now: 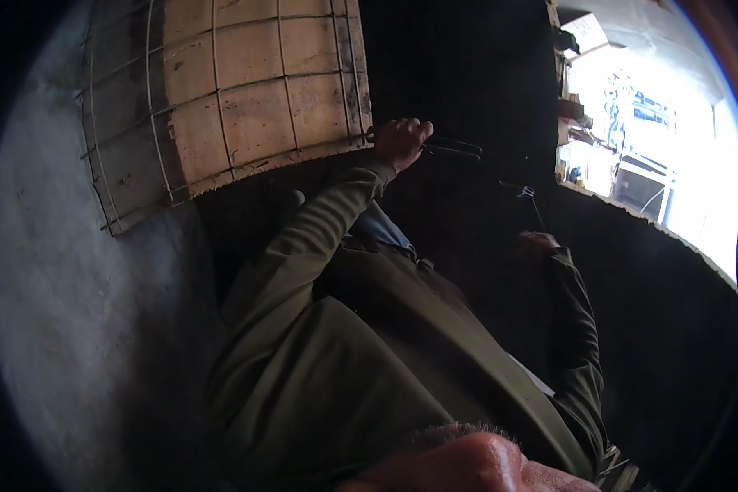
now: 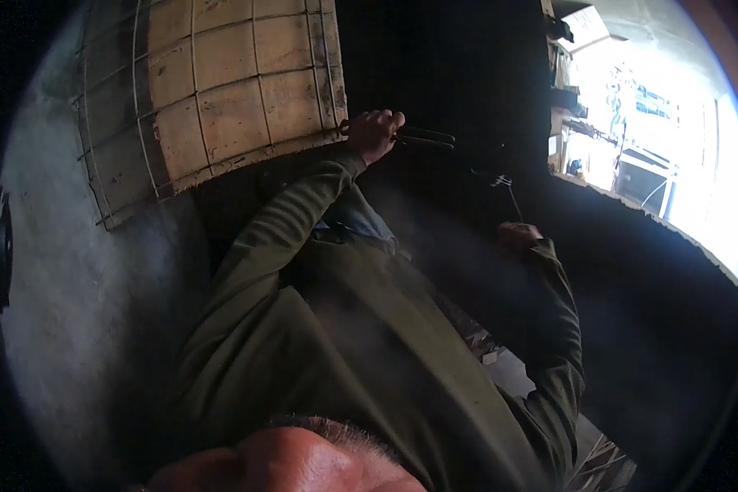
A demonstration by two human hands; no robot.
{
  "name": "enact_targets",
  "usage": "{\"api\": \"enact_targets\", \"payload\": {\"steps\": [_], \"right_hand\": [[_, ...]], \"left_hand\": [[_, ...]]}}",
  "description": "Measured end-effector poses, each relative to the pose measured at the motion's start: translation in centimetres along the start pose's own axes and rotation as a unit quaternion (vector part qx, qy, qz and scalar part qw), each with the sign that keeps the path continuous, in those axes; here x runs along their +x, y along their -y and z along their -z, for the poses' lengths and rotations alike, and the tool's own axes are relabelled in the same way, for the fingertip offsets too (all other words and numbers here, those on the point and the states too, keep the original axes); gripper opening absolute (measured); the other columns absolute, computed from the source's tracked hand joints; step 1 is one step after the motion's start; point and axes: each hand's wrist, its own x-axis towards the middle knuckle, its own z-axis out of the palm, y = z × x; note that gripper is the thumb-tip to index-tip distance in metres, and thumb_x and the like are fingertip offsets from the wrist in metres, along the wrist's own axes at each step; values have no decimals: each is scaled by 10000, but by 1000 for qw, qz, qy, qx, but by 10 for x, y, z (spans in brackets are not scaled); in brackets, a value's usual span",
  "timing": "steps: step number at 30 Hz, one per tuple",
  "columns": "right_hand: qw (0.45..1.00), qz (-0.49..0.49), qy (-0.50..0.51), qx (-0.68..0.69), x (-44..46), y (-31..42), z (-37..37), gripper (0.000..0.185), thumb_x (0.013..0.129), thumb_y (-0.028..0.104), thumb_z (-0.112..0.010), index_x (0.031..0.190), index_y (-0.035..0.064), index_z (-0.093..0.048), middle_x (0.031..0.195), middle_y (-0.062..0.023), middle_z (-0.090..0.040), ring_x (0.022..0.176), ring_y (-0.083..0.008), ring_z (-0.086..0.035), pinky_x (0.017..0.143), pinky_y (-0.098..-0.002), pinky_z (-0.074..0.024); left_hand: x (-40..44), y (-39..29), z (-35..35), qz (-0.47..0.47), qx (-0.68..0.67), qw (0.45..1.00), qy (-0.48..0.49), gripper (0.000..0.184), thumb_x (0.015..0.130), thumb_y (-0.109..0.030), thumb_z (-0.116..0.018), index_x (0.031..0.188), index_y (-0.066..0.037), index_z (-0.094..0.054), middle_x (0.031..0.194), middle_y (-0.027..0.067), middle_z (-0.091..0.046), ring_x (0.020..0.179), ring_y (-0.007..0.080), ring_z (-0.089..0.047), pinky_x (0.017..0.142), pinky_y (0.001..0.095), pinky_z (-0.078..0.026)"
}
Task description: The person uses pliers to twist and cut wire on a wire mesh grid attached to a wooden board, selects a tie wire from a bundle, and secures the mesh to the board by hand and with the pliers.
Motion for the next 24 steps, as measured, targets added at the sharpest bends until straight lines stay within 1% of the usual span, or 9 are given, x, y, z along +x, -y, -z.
{"api": "enact_targets", "payload": {"steps": [1, 2, 3, 4, 5, 6, 8, 15, 24], "right_hand": [[939, 111, -148, -291, -18, -4, 12, 181, 883, 220, -520, 957, 88, -620, 780, -86, -625, 745, -226, -632, 573, -355, -504], [761, 208, -278, -548, -29, -10, 34, 185, 877, 238, -547, 962, 88, -617, 757, -79, -618, 731, -230, -631, 559, -354, -498], [900, 213, -338, -177, -19, -33, 73, 207, 851, 262, -582, 969, 95, -612, 748, -83, -606, 725, -247, -627, 582, -352, -499], [892, 181, -348, 224, -28, -31, 74, 239, 826, 287, -616, 976, 101, -608, 740, -87, -594, 718, -264, -622, 605, -350, -499], [855, 126, -476, -163, -45, -37, 73, 250, 830, 286, -616, 985, 90, -599, 773, -86, -593, 764, -260, -615, 646, -339, -499], [675, 45, -519, -523, -96, 6, 42, 261, 835, 285, -617, 993, 79, -590, 806, -85, -593, 811, -257, -608, 686, -329, -498], [637, -41, -573, -514, -121, 24, 49, 298, 856, 277, -614, 1046, 50, -580, 942, -96, -605, 965, -236, -574, 772, -336, -491], [618, -14, -657, -431, -141, 48, 84, 345, 824, 255, -632, 1093, 51, -559, 1004, -108, -592, 1008, -254, -559, 828, -358, -466], [672, -2, -638, -375, -201, 31, 73, 428, 784, 226, -656, 1154, 53, -531, 1082, -125, -574, 1063, -278, -538, 899, -385, -435]], "left_hand": [[-3, 1, -4, -14, 25, 1000, 0, 336, 666, -135, -711, 889, -151, -461, 778, 44, -508, 757, 240, -584, 647, 394, -459], [-3, 2, -6, -29, 52, 998, -4, 306, 684, -138, -696, 877, -148, -459, 769, 44, -510, 754, 238, -587, 642, 392, -461], [-3, 4, -7, -33, 49, 998, 0, 306, 684, -138, -696, 877, -148, -459, 769, 44, -510, 754, 238, -587, 642, 392, -461], [-5, 4, -8, -48, 66, 997, -8, 280, 697, -135, -680, 877, -147, -466, 765, 43, -514, 750, 238, -590, 640, 390, -463], [-8, 3, -9, -64, 79, 995, -15, 255, 710, -132, -664, 878, -146, -472, 761, 42, -518, 747, 237, -593, 637, 388, -464], [-5, 3, -5, -77, 74, 994, -11, 255, 710, -132, -664, 878, -146, -472, 761, 42, -518, 747, 237, -593, 637, 388, -464], [-4, 1, 9, -86, 12, 995, 43, 227, 722, -124, -643, 883, -149, -485, 756, 44, -525, 743, 237, -599, 630, 383, -465], [-7, 7, -5, -123, 42, 986, 107, 226, 734, -106, -638, 902, -149, -493, 766, 56, -536, 754, 255, -599, 637, 391, -468], [3, 2, 0, -92, 81, 978, 170, 155, 764, -77, -587, 897, -125, -525, 753, 102, -594, 759, 298, -635, 650, 417, -519]]}}
